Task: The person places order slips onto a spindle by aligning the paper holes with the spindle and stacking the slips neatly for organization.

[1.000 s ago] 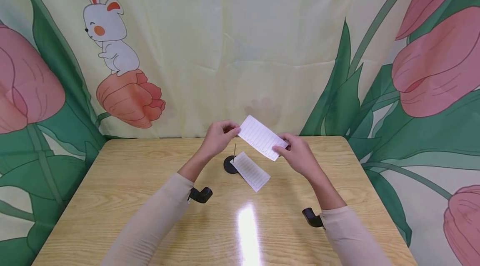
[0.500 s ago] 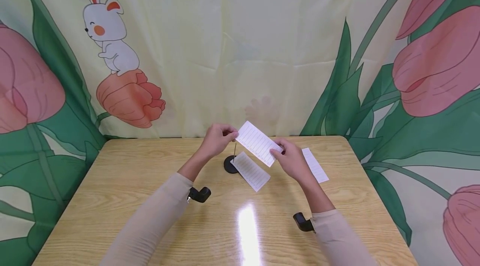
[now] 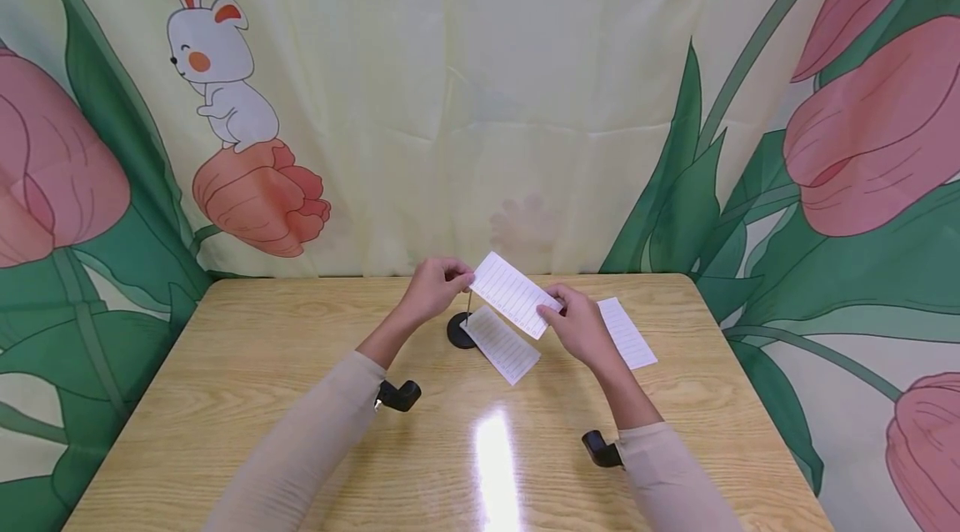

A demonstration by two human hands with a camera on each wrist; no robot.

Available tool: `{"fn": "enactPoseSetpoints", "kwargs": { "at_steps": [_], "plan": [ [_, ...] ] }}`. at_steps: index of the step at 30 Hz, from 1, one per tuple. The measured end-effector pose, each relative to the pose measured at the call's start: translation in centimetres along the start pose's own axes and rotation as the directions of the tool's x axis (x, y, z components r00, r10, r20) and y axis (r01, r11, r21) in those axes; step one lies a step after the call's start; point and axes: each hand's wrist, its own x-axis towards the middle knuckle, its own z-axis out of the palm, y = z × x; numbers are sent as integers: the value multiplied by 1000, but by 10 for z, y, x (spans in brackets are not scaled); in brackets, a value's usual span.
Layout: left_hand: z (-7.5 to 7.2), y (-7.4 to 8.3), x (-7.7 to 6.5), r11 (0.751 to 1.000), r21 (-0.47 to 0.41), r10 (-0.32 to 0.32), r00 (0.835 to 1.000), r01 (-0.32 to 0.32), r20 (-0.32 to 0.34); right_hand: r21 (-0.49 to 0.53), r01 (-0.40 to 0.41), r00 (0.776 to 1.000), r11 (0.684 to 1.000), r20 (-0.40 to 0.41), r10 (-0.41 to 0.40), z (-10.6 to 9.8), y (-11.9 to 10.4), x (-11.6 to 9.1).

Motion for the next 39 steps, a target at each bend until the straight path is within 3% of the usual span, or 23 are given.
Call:
{"fn": "enactPoseSetpoints", "kwargs": {
  "at_steps": [22,39],
  "plan": [
    [6,-10,0,1000,-23,0,1000,-1,-6,1,-20,1000,1000,23,20,7,6,-1],
    [8,-17,-1,995,-84,-47,999,48,6,5,-8,1000,1000,16,8,11,6,-1]
  ]
}}
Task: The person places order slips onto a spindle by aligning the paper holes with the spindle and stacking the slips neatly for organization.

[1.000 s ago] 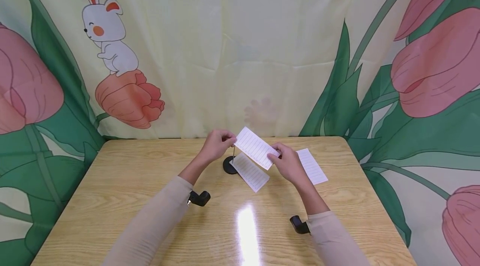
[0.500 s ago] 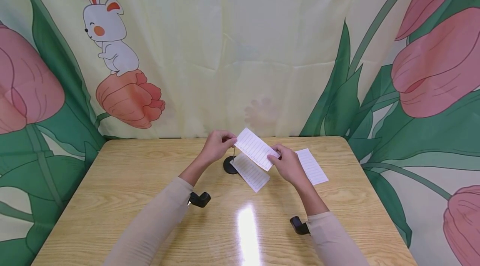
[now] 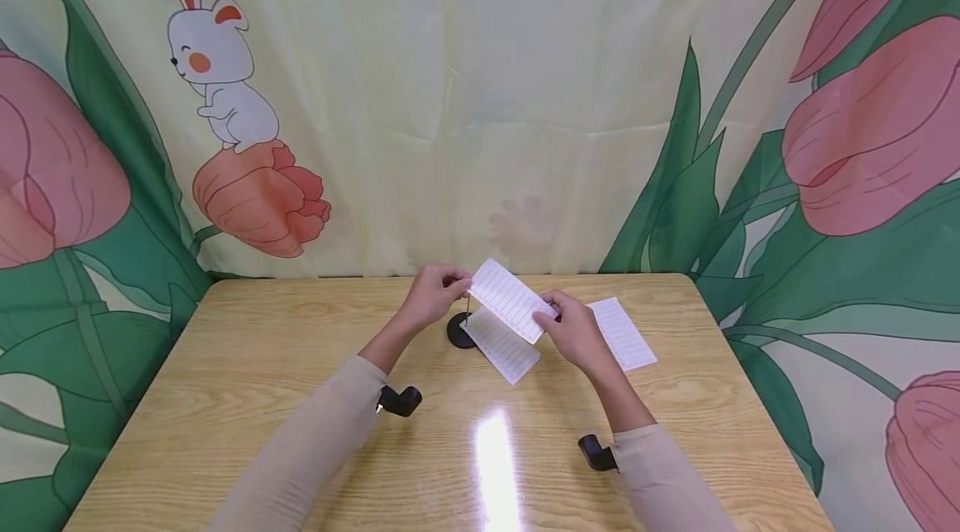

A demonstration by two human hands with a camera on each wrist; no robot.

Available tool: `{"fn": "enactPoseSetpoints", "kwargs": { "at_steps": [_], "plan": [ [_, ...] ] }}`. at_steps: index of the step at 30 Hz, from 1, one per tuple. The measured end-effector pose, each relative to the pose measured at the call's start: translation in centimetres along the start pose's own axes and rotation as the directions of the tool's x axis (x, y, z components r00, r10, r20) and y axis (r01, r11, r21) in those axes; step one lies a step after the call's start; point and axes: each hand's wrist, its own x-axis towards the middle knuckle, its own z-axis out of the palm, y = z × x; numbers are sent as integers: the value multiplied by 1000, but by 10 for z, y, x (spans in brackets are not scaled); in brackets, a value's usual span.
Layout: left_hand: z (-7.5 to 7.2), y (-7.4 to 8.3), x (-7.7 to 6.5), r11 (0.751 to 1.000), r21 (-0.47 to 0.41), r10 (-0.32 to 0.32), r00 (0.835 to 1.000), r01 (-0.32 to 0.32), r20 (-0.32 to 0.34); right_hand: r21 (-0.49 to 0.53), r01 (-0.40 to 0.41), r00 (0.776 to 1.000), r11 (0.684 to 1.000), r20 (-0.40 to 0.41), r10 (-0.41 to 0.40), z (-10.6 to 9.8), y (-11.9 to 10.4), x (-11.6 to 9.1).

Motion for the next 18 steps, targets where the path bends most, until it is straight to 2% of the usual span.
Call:
{"fn": "enactPoseSetpoints", "kwargs": {
  "at_steps": [7,14,18],
  "plan": [
    [2,-3,-1,1000,8,12,1000,-12,3,-1,0,1000,1000,-3,0,4,5,-1],
    [5,-10,-2,1000,20,-15,1000,15,0,4,-13,1000,1000,9,13,9,7,-3],
    [7,-14,-2,1000,19,-9,1000,9,-9,8,-32,999,999,11,32,14,11,-3]
  ]
}}
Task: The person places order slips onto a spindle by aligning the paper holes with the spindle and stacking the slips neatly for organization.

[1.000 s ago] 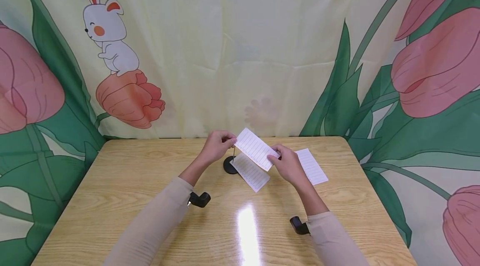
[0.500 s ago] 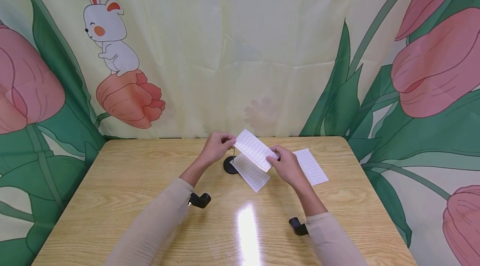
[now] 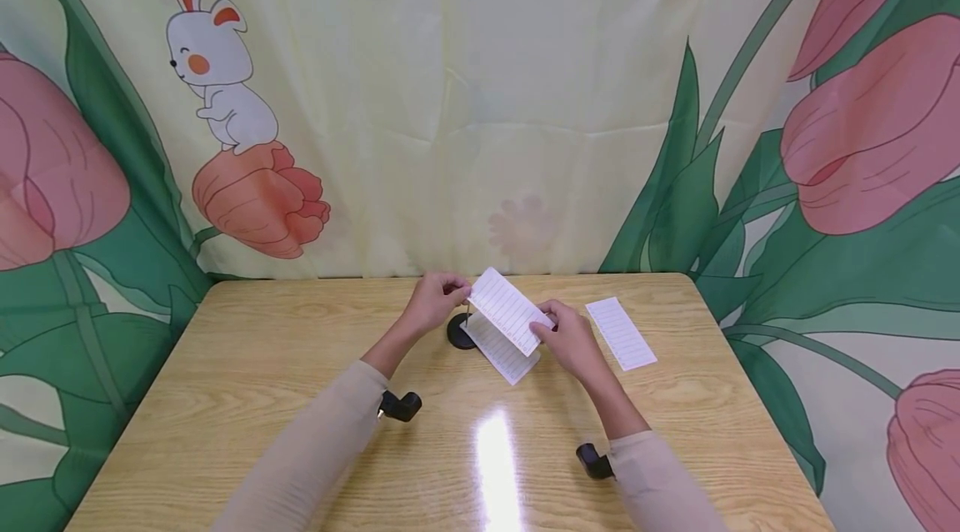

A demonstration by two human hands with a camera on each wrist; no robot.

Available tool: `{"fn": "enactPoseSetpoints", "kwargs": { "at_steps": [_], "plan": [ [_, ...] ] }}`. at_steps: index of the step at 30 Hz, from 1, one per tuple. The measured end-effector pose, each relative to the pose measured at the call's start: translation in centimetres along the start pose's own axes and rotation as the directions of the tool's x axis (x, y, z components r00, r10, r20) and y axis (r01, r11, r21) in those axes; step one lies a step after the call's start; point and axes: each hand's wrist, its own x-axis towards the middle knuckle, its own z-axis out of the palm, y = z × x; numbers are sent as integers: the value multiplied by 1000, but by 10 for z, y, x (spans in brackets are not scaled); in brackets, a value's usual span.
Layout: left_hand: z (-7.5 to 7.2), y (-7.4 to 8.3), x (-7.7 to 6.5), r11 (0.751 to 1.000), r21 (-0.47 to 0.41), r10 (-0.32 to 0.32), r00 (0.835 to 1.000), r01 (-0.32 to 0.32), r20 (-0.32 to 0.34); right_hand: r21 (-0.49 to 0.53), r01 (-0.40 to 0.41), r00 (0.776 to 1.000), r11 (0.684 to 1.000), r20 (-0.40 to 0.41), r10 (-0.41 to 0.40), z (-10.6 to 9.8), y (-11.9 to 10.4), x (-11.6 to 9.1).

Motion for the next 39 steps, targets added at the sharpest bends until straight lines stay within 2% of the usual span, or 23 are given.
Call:
{"fn": "enactPoseSetpoints", "kwargs": {
  "at_steps": [12,18,26,31,39],
  "plan": [
    [5,-14,0,998,57,-8,1000,9,-29,-3,31,999,1000,-13,-31,15,11,0],
    [7,-19,-2,996,74,-49,998,51,-26,-28,-2,1000,1000,-20,2,20,15,0],
    [12,-29,-4,992,106,-68,997,72,-44,-52,-48,999,997,-15,48,28,22,1],
    [16,-35,-7,991,88,-95,994,98,-45,-65,-58,998,996,-19,57,33,28,1],
    [23,-47,-8,994,74,-75,994,81,-79,-114,-39,999,993,-37,35,41,37,2]
  ]
}}
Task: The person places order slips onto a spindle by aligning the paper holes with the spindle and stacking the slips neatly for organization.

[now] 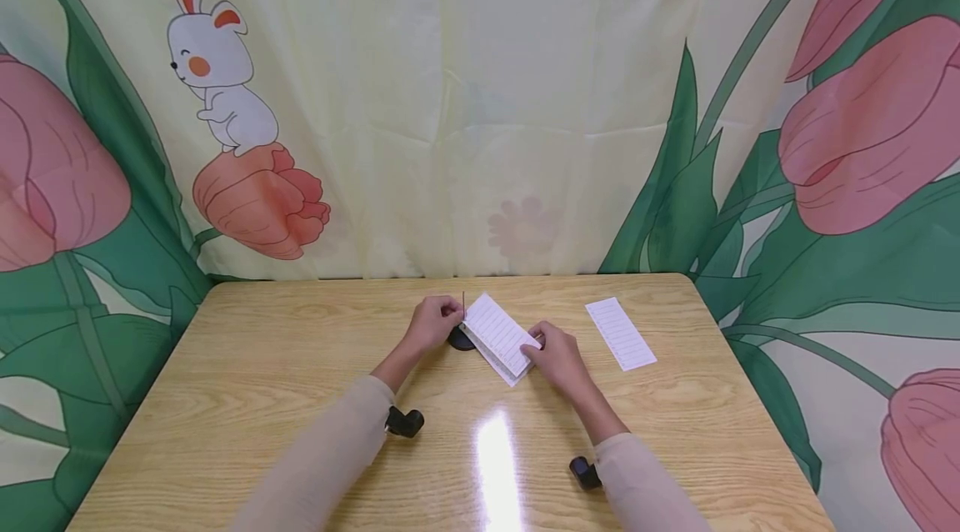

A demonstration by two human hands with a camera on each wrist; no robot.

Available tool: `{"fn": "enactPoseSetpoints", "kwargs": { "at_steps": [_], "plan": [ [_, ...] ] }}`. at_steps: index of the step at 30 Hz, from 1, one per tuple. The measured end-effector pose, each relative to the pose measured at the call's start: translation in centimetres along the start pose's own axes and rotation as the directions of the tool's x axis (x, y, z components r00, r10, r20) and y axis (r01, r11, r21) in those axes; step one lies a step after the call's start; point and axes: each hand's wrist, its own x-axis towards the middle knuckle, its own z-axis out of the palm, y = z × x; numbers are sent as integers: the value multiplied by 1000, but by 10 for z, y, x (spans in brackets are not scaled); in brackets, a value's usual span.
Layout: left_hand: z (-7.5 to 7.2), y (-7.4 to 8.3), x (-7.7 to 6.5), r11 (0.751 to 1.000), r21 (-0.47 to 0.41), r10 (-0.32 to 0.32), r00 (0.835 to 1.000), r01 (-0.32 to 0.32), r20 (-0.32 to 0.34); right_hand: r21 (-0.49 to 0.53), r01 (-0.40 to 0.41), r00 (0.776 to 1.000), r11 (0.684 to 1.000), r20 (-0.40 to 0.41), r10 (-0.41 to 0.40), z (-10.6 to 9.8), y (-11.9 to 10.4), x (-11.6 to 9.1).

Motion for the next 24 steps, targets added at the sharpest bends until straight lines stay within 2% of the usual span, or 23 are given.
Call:
{"fn": "enactPoseSetpoints", "kwargs": {
  "at_steps": [11,24],
  "plan": [
    [5,-6,0,997,0,-75,997,75,19,-63,-12,999,998,32,14,5,0,0],
    [8,-11,1,996,10,-93,996,93,15,-111,1,999,994,48,4,8,0,0]
  ]
}}
